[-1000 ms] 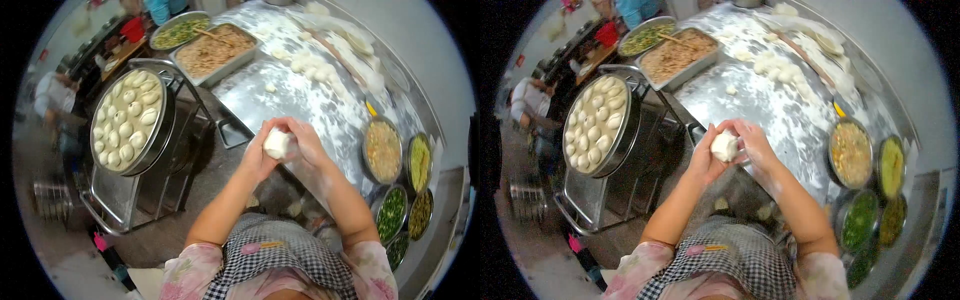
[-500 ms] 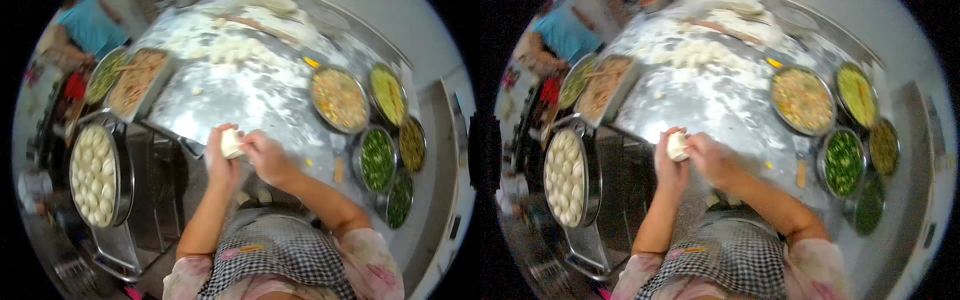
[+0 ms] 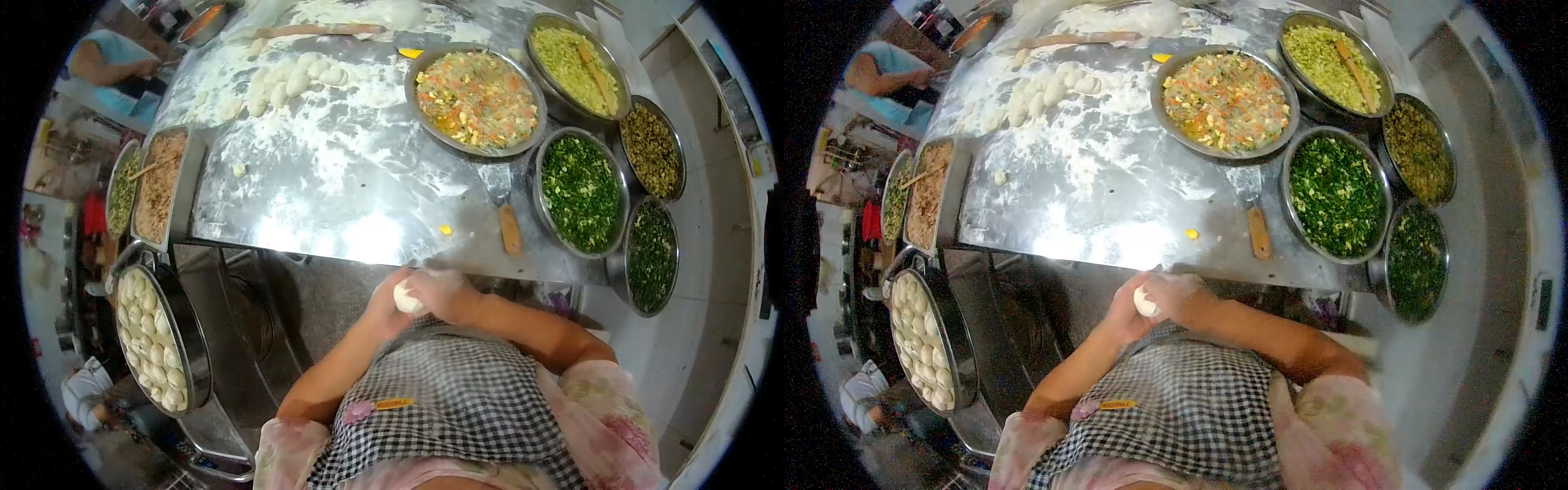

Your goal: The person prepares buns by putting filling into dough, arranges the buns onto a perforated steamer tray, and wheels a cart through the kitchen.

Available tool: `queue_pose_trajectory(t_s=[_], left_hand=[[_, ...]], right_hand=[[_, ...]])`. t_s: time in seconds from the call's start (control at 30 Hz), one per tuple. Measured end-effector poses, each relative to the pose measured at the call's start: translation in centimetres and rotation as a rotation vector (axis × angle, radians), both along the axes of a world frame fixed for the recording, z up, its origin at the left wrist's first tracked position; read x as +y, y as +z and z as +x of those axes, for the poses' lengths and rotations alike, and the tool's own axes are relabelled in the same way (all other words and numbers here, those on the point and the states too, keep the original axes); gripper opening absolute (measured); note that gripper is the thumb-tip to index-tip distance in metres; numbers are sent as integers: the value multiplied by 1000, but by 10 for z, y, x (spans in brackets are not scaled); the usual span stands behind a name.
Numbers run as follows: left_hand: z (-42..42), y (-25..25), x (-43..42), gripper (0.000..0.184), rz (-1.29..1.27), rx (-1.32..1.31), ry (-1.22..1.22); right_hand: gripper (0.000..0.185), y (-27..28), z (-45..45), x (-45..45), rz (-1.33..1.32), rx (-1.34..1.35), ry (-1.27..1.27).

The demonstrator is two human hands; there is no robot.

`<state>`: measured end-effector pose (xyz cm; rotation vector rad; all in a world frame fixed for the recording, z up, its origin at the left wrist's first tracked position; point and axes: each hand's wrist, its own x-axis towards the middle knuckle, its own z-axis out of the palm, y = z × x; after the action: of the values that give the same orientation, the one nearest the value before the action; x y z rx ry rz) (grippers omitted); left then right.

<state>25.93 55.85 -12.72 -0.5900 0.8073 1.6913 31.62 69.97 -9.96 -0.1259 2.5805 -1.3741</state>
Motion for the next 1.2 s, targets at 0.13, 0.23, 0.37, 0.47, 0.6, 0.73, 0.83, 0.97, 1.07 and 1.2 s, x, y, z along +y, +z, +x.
queue_pose_trajectory(t_s=[0.13, 0.23, 0.37, 0.47, 0.6, 0.73, 0.83, 0.97, 1.07, 1.2], left_hand=[[-11, -8, 20, 38, 17, 120, -34], [-22, -11, 35, 38, 117, 176, -52], [-31, -15, 53, 38, 103, 233, -89], [-37, -33, 60, 38, 101, 252, -140], [-37, -28, 62, 38, 43, 269, -153], [-39, -30, 63, 39, 34, 263, -174], [-38, -29, 65, 39, 30, 231, -169], [-39, -30, 66, 38, 80, 181, -85], [-39, -30, 66, 36, 170, 133, 63], [-52, 5, 63, 34, 173, 78, 240]], right_hand=[[21, -24, -10, 38, -391, -239, -392], [20, -54, -12, 68, 172, 75, -452], [15, -57, -20, 71, 307, 92, -424], [11, -61, -23, 72, 336, 108, -390], [10, -60, -27, 70, 382, 117, -378], [10, -71, -31, 74, 444, 123, -405], [10, -72, -43, 85, 516, 62, -526], [13, -47, -38, 96, 184, -6, -630], [14, -37, -41, 97, -123, -46, -629], [9, 0, -48, 79, -353, -72, -547]])
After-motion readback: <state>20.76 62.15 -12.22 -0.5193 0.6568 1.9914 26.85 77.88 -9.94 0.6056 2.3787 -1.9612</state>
